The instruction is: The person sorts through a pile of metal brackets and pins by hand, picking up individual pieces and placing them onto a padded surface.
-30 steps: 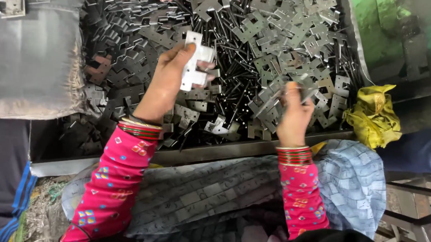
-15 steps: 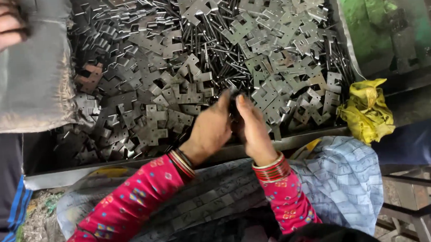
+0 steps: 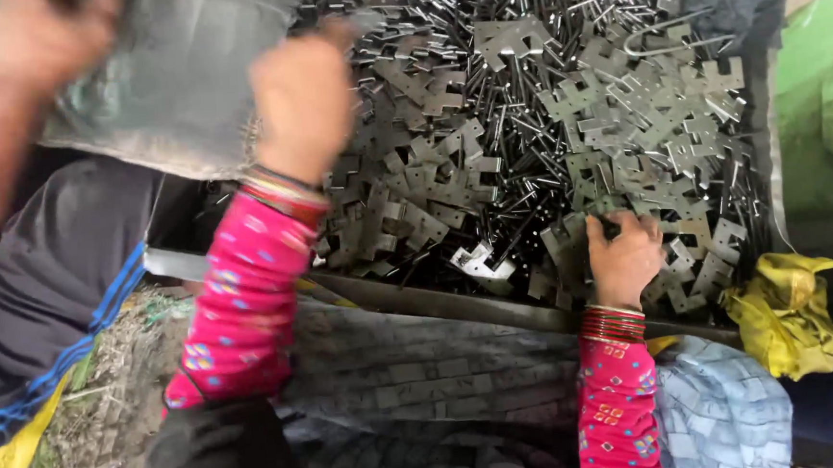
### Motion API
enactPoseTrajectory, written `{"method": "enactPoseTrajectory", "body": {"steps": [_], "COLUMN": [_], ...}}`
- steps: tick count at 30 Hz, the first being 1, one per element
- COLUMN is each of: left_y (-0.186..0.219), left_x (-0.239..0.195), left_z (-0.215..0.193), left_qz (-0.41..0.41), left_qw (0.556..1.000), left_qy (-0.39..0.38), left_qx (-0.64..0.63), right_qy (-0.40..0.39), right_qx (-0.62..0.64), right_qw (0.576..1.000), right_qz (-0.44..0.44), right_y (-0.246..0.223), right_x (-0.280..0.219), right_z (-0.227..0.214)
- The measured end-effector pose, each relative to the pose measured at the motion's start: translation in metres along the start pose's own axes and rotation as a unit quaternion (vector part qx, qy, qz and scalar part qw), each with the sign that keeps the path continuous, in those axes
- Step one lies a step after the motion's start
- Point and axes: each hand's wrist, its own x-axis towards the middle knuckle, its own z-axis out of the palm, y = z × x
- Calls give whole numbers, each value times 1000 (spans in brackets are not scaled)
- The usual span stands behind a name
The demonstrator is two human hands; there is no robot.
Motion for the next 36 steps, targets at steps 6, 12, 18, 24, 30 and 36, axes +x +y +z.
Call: {"method": "enactPoseTrajectory", "body": {"steps": [6,12,18,24,30,36], "left_y": [-135,-66,62,137,158,169], "left_x": [8,18,-19,-86,-123,-130], "left_z": [114,52,-10,6,13,16], "left_qz": [-155,-185,110,299,336,348], "left_qw": [983,976,973,895,897,889], "left_qy": [77,10,-97,-81,-97,-191], "left_qx": [53,114,-177,-322,-269,-228], "right_qy": [-4,-38,-34,33,31,-103], "right_qx": [3,5,300,658,858,753], "right_qw": [1000,998,946,702,392,521], "right_qz": [18,42,117,270,330,389], "right_y": [-1,-2,-11,-18,-12,-61], "right_x": [1,3,-4,14,12,0], "right_z": [4,2,-28,-92,-110,-85]}}
